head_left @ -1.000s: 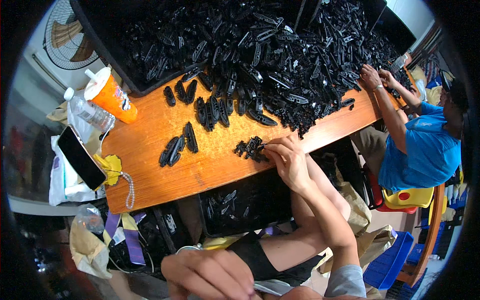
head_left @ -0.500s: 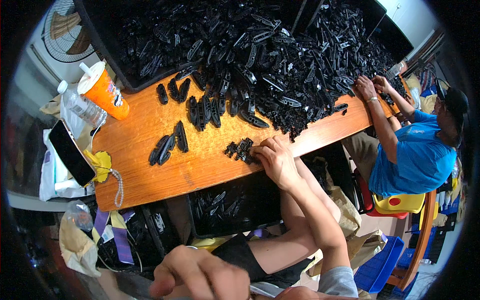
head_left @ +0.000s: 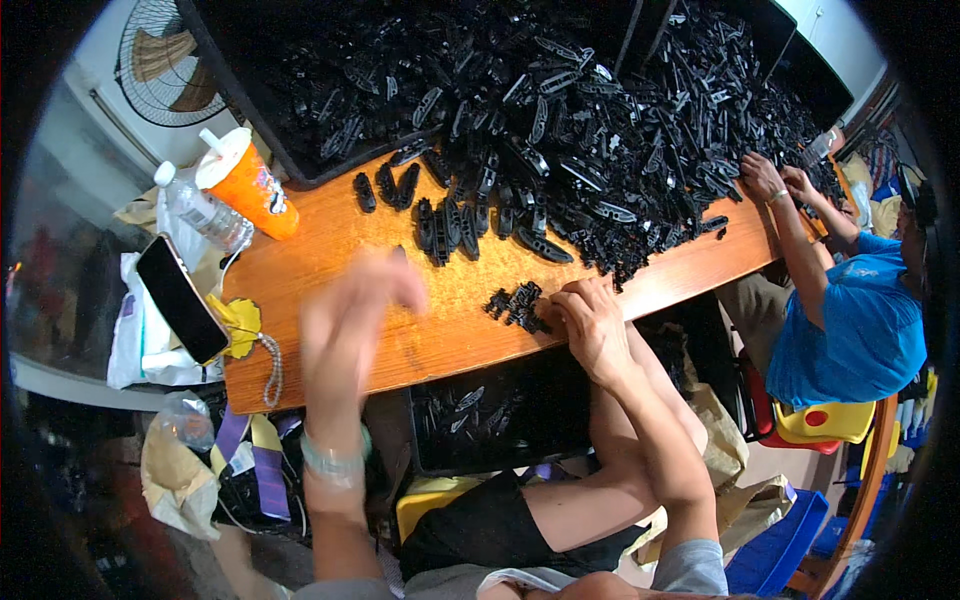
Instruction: The person assembles plastic components by repeatedly picking up plastic pieces and small clips from the table and fitting them together by hand.
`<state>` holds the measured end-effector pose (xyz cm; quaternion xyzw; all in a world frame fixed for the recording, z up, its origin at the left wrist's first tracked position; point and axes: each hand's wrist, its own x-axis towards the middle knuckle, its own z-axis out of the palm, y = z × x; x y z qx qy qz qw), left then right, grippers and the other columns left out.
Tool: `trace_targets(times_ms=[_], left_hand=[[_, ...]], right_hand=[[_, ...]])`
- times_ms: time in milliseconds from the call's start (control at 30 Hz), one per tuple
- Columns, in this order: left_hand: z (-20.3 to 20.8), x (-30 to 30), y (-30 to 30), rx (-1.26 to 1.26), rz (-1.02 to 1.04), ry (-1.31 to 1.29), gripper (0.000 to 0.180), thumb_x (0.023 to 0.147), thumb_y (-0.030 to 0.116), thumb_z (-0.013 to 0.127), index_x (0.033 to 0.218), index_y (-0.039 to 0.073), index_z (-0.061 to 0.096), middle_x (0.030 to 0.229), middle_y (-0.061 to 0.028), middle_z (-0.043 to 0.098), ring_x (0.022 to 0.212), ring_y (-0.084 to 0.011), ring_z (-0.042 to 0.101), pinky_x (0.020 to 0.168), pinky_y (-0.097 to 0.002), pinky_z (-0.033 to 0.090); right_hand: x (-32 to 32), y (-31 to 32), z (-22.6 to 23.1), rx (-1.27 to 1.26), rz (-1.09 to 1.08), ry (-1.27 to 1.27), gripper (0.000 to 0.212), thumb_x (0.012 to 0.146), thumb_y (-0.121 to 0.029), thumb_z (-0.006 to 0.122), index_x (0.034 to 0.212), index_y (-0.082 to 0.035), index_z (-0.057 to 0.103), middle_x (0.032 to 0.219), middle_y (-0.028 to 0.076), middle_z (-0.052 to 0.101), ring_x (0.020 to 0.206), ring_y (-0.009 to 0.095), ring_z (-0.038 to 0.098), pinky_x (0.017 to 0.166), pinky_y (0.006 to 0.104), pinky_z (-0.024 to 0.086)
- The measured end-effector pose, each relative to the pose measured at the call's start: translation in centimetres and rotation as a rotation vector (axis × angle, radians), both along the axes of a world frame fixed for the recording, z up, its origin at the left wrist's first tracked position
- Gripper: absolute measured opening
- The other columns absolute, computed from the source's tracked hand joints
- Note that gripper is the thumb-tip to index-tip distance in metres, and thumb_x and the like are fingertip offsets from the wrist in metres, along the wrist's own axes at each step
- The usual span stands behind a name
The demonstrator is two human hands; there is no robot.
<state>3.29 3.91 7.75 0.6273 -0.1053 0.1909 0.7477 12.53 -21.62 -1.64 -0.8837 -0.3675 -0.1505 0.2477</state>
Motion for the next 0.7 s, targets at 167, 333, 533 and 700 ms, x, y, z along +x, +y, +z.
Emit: trace_targets(times_ms=[167, 333, 533, 700], left_hand=[[-9.7, 12.1, 13.6, 0.895, 0.856, 0.454, 0.056, 0.074, 0.04, 0.072, 0.094, -0.011, 0.061, 0.084, -0.024, 0.065, 0.078, -0.0338, 0.064, 0.073, -0.0376, 0.05], [-9.6, 13.6, 13.6, 1.091, 0.704, 0.643, 0.043, 0.074, 0.035, 0.072, 0.083, -0.006, 0.061, 0.08, -0.0254, 0.063, 0.073, -0.0417, 0.06, 0.068, -0.0433, 0.048], [-5.5, 5.6, 3.2, 0.353, 0.512, 0.183, 0.013, 0.085, 0.003, 0.061, 0.094, -0.001, 0.052, 0.075, -0.006, 0.06, 0.061, -0.0084, 0.054, 0.054, -0.0219, 0.044], [-4.3, -3.1, -5.0, -0.064, 0.081, 0.251, 0.024, 0.083, -0.007, 0.059, 0.104, -0.003, 0.048, 0.092, -0.0114, 0.059, 0.083, -0.0173, 0.064, 0.073, -0.0275, 0.055]], right_hand=[[-1.3, 2.6, 1.5, 0.282, -0.01, 0.028, 0.022, 0.078, 0.007, 0.057, 0.099, 0.002, 0.059, 0.091, 0.013, 0.057, 0.081, 0.033, 0.057, 0.07, 0.038, 0.047], [-1.9, 1.8, 1.7, 0.642, -0.084, 0.465, 0.012, 0.083, 0.006, 0.058, 0.093, 0.005, 0.063, 0.09, 0.014, 0.064, 0.082, 0.023, 0.065, 0.069, 0.0284, 0.052], [-3.3, 0.8, 3.9, 0.928, -0.084, 0.843, 0.014, 0.085, 0.002, 0.059, 0.099, 0.005, 0.063, 0.088, 0.008, 0.064, 0.068, 0.011, 0.06, 0.065, 0.0211, 0.05], [-5.8, 2.3, 5.1, 1.15, 0.102, 1.063, 0.014, 0.084, 0.003, 0.06, 0.097, 0.007, 0.062, 0.087, 0.015, 0.066, 0.073, 0.018, 0.064, 0.069, 0.0284, 0.053]])
